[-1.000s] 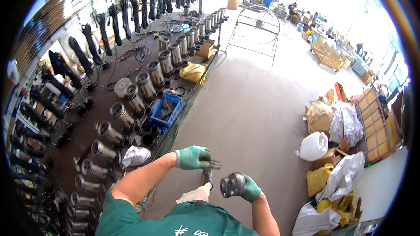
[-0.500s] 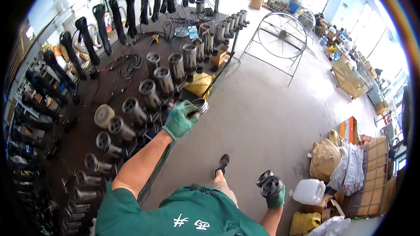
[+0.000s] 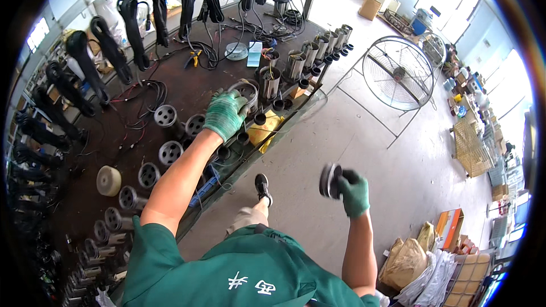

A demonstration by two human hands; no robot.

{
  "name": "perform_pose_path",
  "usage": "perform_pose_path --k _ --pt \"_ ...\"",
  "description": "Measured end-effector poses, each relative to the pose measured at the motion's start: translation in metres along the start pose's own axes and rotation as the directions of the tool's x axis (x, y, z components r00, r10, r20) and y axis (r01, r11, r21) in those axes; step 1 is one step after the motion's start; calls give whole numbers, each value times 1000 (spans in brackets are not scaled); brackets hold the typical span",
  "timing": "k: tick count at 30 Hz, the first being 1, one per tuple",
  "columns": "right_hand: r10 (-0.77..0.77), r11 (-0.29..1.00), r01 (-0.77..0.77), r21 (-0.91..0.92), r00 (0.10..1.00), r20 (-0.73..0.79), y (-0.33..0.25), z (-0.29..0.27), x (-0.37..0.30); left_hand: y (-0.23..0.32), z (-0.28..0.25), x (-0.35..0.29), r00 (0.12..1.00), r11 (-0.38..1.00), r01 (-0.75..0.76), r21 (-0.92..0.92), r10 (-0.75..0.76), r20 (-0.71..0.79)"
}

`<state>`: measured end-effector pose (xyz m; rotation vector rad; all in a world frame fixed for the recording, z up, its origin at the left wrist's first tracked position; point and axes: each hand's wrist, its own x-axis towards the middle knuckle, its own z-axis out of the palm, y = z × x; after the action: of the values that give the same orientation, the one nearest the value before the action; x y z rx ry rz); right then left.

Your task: The person assembles cylindrical metal components on a workbench, inserting wires and securing parts by hand. They repeatedly pick up parts, align them, and place them into a row of similar units, occasionally using tools like pliers to adjust connections.

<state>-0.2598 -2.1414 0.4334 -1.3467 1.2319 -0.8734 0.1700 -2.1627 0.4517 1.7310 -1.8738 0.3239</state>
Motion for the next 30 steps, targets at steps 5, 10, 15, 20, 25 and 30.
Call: perform_pose_path --k 5,10,15,20,25,30 --pt "53 993 -46 -113 997 55 -92 83 182 -56 87 35 994 973 62 221 -81 79" --pt "-113 827 171 -535 984 140 -73 160 353 -66 120 47 924 948 146 284 -232 302" --pt "-131 616 301 -728 950 283 -55 212 440 -77 114 57 797 953 196 229 -291 529" --pt "-77 618 303 -726 942 327 -37 213 466 -76 97 82 751 943 272 191 -332 570" --pt "-57 852 222 -474 939 339 -54 191 482 -65 107 127 872 953 272 133 -303 384" --pt "-470 584 699 -413 706 530 -106 182 520 -42 167 176 833 979 75 188 -165 528"
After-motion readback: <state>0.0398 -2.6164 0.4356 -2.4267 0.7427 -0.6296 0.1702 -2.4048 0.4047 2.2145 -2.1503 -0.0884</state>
